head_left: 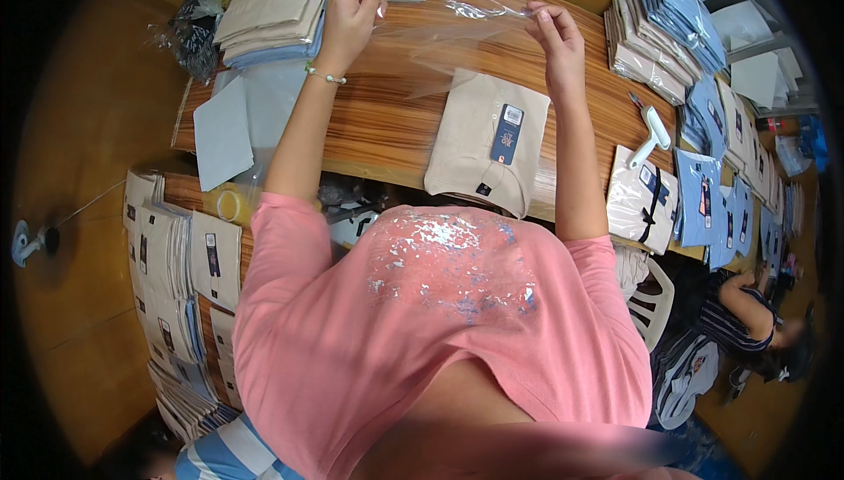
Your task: The person folds a beige garment on a wooden table, places a cardboard insert inside, and then slides the folded item into a clear plastic bag. The person smooths the bag and sets the packaged item aside.
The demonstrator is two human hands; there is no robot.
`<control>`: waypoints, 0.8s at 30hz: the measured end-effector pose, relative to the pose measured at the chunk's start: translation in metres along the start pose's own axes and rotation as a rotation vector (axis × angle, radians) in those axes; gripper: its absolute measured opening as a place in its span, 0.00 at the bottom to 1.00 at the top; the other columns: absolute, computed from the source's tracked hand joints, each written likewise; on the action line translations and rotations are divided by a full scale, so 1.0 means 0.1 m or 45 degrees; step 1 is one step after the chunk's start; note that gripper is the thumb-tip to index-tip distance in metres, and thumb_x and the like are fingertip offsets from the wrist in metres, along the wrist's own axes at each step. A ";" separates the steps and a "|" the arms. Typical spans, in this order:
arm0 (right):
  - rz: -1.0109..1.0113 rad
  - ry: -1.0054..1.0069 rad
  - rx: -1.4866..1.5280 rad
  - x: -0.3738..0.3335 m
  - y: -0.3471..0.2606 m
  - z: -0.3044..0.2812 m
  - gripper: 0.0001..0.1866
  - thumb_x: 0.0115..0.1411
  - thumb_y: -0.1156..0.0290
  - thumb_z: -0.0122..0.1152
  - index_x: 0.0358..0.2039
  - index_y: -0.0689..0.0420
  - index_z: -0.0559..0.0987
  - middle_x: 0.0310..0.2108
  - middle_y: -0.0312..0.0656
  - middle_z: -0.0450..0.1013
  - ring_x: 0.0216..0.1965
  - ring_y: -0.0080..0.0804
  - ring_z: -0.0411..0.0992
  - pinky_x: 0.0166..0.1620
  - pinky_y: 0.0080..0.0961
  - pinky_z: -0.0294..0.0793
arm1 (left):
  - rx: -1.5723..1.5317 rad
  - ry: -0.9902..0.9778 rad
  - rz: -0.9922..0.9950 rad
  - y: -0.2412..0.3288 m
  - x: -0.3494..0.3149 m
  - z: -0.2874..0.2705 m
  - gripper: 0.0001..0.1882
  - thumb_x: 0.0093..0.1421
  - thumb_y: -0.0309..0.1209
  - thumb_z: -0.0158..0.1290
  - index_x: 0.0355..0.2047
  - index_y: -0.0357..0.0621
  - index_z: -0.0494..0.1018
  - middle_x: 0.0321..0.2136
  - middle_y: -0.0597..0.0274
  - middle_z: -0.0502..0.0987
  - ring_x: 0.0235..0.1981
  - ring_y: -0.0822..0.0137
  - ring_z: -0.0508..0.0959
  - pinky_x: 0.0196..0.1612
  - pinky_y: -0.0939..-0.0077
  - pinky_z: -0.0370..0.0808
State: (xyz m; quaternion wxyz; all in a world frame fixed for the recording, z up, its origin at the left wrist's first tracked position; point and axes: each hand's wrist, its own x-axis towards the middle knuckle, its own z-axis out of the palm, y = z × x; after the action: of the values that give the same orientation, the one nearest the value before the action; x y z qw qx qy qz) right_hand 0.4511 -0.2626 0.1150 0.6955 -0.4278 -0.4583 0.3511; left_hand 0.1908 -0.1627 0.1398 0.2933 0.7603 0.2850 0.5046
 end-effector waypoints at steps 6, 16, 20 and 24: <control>0.166 -0.197 0.104 -0.09 -0.12 -0.08 0.14 0.60 0.69 0.54 0.45 0.60 0.69 0.41 0.42 0.72 0.46 0.30 0.70 0.48 0.24 0.67 | -0.253 0.136 -0.157 0.07 0.07 0.18 0.08 0.66 0.35 0.41 0.36 0.43 0.62 0.14 0.66 0.69 0.09 0.81 0.62 0.11 0.88 0.56; -0.921 -0.316 -0.963 -0.49 0.35 0.46 0.34 0.39 0.71 0.68 0.50 0.47 0.68 0.53 0.44 0.60 0.58 0.44 0.56 0.57 0.47 0.52 | -0.586 0.418 0.076 -0.31 0.18 0.10 0.03 0.65 0.29 0.40 0.33 0.46 0.62 0.19 0.72 0.61 0.15 0.79 0.59 0.18 0.85 0.60; -1.123 -0.318 -1.203 -0.46 0.54 0.78 0.29 0.39 0.67 0.69 0.45 0.43 0.72 0.53 0.42 0.60 0.57 0.42 0.56 0.56 0.52 0.51 | -0.501 0.224 -0.009 -0.31 0.15 -0.03 0.03 0.64 0.29 0.41 0.34 0.45 0.62 0.22 0.71 0.62 0.20 0.80 0.62 0.21 0.88 0.61; -0.968 -0.220 -0.913 -0.42 0.55 0.99 0.12 0.47 0.67 0.65 0.34 0.49 0.77 0.46 0.40 0.66 0.51 0.38 0.61 0.53 0.43 0.57 | -0.337 0.237 -0.221 -0.27 0.07 -0.23 0.04 0.63 0.28 0.43 0.37 0.44 0.64 0.25 0.69 0.65 0.23 0.79 0.65 0.25 0.87 0.63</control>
State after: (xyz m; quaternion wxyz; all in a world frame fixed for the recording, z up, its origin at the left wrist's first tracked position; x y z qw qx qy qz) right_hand 0.3386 -0.2509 0.0717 0.5436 -0.4119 -0.7279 -0.0708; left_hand 0.1677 -0.1353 0.1316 0.4058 0.6377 0.3064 0.5786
